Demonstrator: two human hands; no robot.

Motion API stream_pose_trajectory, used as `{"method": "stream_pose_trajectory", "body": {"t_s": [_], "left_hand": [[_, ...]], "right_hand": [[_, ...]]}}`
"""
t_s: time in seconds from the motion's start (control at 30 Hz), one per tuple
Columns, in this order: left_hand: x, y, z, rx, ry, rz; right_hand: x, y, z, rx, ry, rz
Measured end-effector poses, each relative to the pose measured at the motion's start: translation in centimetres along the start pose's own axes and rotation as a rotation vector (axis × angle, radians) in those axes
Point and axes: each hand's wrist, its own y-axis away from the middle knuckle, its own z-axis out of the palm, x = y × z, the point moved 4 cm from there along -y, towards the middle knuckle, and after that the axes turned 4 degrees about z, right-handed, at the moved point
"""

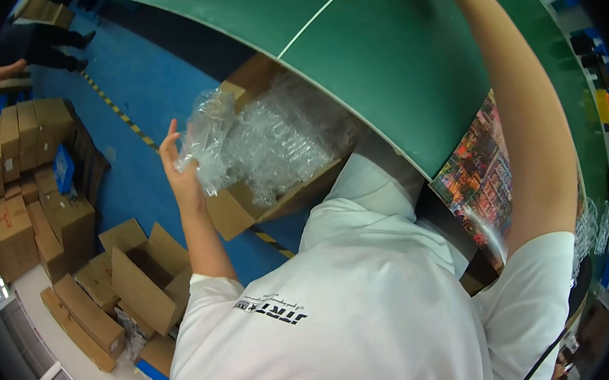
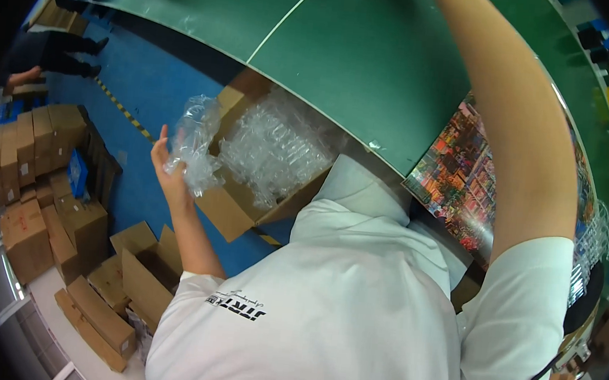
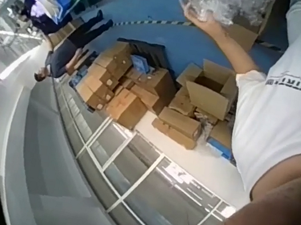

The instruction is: The recorder is packaging plastic components into bags and sealing them at a factory workbench.

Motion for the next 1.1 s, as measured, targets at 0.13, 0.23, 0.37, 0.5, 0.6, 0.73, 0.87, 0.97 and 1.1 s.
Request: {"method": "stream_pose_trajectory", "body": {"t_s": [0.13,0.23,0.37,0.5,0.6,0.73,0.87,0.97,1.1], "left_hand": [[-14.1,-2.3,-15.2,-0.080,-0.507,-0.061],[-23.4,-0.4,-22.1,-0.074,-0.581,-0.255],[-29.2,2.3,-14.1,-0.317,-1.254,-0.309],[-34.5,-0.2,-14.3,-0.293,-1.384,-0.324],[-35.6,-2.4,-18.9,0.159,-1.260,-0.325],[-41.3,-3.8,-16.1,0.203,-1.126,-0.336],[-44.8,-7.8,-25.0,0.226,-0.736,-0.116],[-43.8,-6.3,-28.4,0.564,-0.551,-0.542],[-39.0,-3.7,-19.7,0.391,-0.667,-0.369]], "right_hand": [[1.4,-3.9,0.9,-0.085,0.042,0.010],[-0.9,-2.6,2.0,-0.073,0.024,0.029],[-1.2,1.9,-1.6,0.161,-0.072,0.037],[-2.6,9.7,-7.0,0.243,0.001,-0.147],[-4.2,17.4,-7.0,0.149,0.147,-0.184],[-2.4,25.4,-10.6,0.159,0.124,0.036],[-0.2,29.6,-10.8,0.280,-0.073,0.195],[1.1,31.2,-10.8,0.262,-0.136,0.254],[0.5,31.7,-10.4,0.290,-0.080,0.289]]}}
